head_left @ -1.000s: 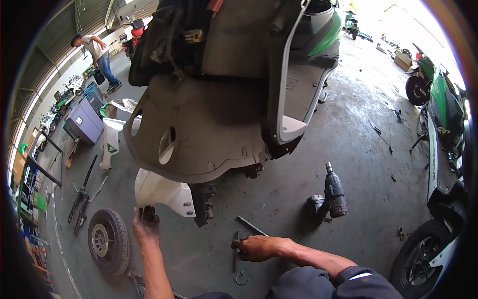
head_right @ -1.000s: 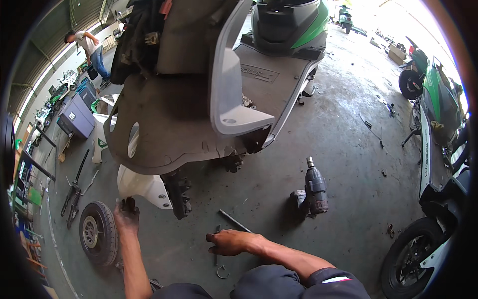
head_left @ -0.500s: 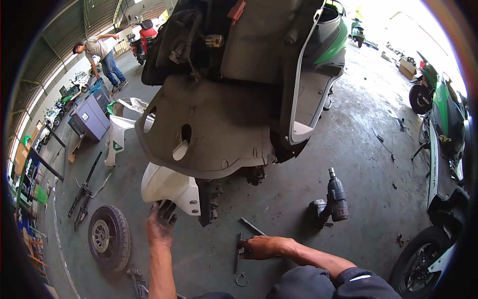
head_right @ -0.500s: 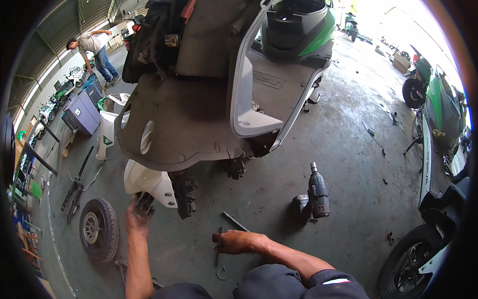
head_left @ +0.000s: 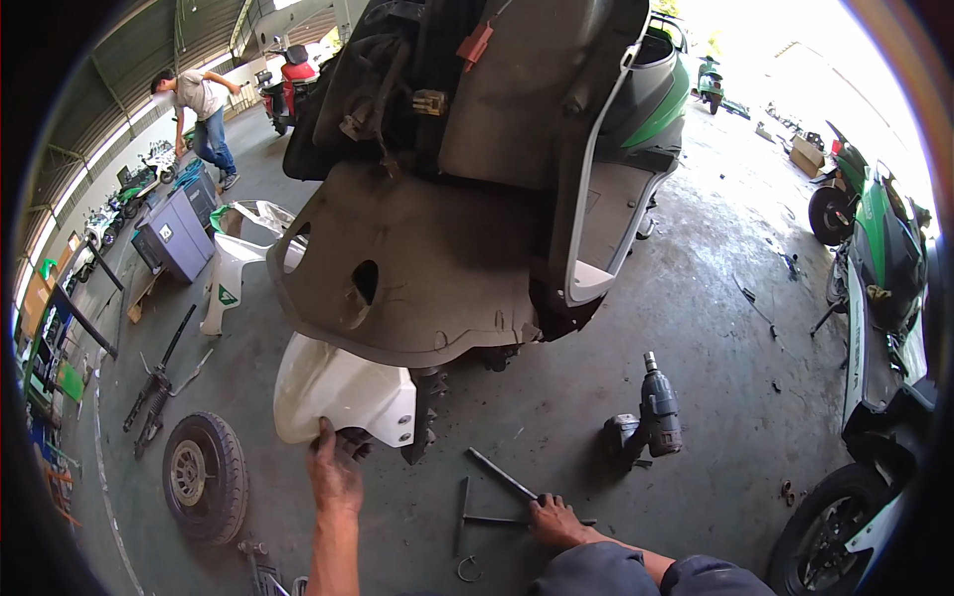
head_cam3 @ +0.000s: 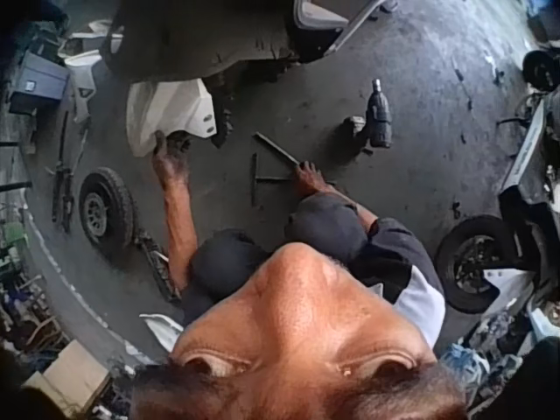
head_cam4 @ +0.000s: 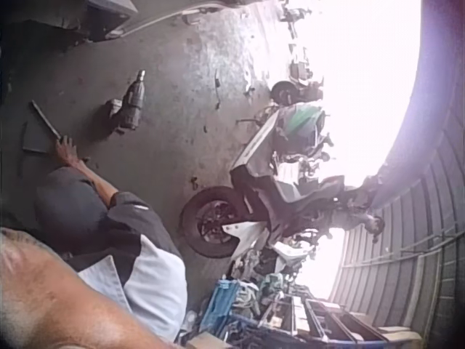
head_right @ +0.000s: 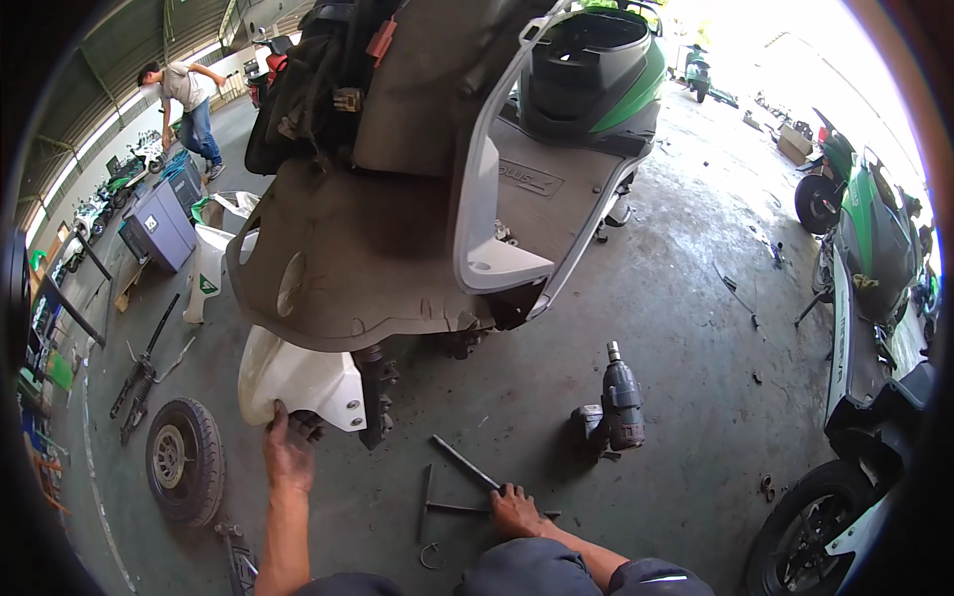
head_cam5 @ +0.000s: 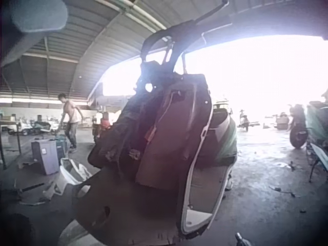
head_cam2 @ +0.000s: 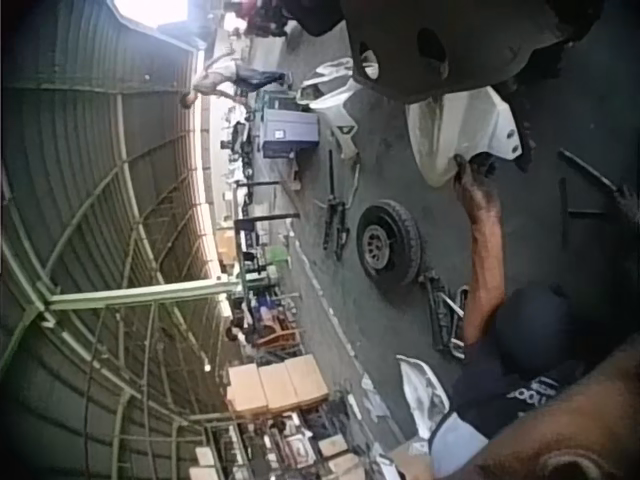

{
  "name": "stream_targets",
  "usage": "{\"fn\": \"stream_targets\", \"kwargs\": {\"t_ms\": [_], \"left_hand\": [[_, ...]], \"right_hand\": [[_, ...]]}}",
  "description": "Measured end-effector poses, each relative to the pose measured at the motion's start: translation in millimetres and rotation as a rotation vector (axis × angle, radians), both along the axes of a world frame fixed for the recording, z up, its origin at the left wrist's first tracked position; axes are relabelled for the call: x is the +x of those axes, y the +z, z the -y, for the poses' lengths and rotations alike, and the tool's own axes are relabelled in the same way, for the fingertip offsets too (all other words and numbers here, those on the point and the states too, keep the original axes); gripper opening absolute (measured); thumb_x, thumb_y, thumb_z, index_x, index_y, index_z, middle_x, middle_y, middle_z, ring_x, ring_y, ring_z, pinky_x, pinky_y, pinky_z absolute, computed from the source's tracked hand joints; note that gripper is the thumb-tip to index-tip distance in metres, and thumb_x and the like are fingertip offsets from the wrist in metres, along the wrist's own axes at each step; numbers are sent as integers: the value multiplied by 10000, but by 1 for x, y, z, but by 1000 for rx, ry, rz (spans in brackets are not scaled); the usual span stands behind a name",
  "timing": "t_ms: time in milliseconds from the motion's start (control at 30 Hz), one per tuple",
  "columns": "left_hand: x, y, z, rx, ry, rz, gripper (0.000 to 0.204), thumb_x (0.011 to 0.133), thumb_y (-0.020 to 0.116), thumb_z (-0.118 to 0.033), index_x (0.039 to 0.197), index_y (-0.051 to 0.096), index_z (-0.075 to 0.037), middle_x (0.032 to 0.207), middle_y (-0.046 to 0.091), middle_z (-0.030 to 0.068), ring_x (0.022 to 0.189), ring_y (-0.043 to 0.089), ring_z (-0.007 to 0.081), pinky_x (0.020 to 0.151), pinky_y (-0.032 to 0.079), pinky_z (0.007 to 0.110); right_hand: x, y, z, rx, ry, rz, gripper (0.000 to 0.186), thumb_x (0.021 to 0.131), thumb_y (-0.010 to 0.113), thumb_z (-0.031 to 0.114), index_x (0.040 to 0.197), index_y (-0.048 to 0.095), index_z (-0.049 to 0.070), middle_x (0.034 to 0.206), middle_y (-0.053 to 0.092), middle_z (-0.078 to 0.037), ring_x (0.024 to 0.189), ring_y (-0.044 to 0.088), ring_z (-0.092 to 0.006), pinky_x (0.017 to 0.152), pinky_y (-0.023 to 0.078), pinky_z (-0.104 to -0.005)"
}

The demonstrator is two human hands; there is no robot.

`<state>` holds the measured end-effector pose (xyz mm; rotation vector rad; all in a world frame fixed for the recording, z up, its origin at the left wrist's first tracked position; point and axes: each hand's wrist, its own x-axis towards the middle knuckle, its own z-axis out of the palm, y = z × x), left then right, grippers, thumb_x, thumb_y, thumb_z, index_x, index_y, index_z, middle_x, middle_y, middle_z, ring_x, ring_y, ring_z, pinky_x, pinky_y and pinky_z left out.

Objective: The person disassembles the front section of a scooter, using an impact driver and pliers to remove bolts and internal components, then picks up and handles the seat before moving to the rear to work on further internal parts.

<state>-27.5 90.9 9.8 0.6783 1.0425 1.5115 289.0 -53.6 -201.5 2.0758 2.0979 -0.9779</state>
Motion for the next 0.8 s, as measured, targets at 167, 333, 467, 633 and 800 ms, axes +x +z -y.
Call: {"fn": "stream_targets", "kwargs": {"t_ms": [167,333,467,633,800], "left_hand": [[-49,-13,-61,-57,-24,2,574,1002,576,-471,1360,485,-31,1214,603,119,1120,581,272,940,448,462],[-59,-22,-110,48,36,137,612,1039,519,-462,1415,460,17,1411,528,192,1263,543,319,1055,441,487],[-26,-21,-65,-12,127,41,602,1041,493,-505,1359,469,5,1190,602,137,1029,599,260,862,488,421],[-2,-20,-20,-24,233,-33,508,1037,504,-514,1213,508,-37,840,536,36,709,490,146,618,370,304],[-44,-4,-75,-172,120,-37,477,1063,439,-487,1286,502,-71,934,591,36,823,518,147,656,387,318]], "right_hand": [[-1,-1,0,-73,75,-6,391,961,518,235,1297,551,38,1261,527,-244,1227,527,-425,953,489,-572],[-8,2,5,-81,100,26,355,995,462,224,1282,569,45,1285,522,-248,1245,516,-418,939,486,-561],[-6,-1,8,-26,86,29,339,985,471,209,1244,590,25,1257,533,-247,1246,512,-411,931,487,-557],[-5,-7,6,-12,118,1,331,937,512,188,1181,622,-8,1230,539,-257,1205,526,-411,910,495,-568],[-6,-6,5,24,74,-21,330,917,522,182,1164,635,-5,1243,536,-257,1205,524,-414,908,496,-573]]}}
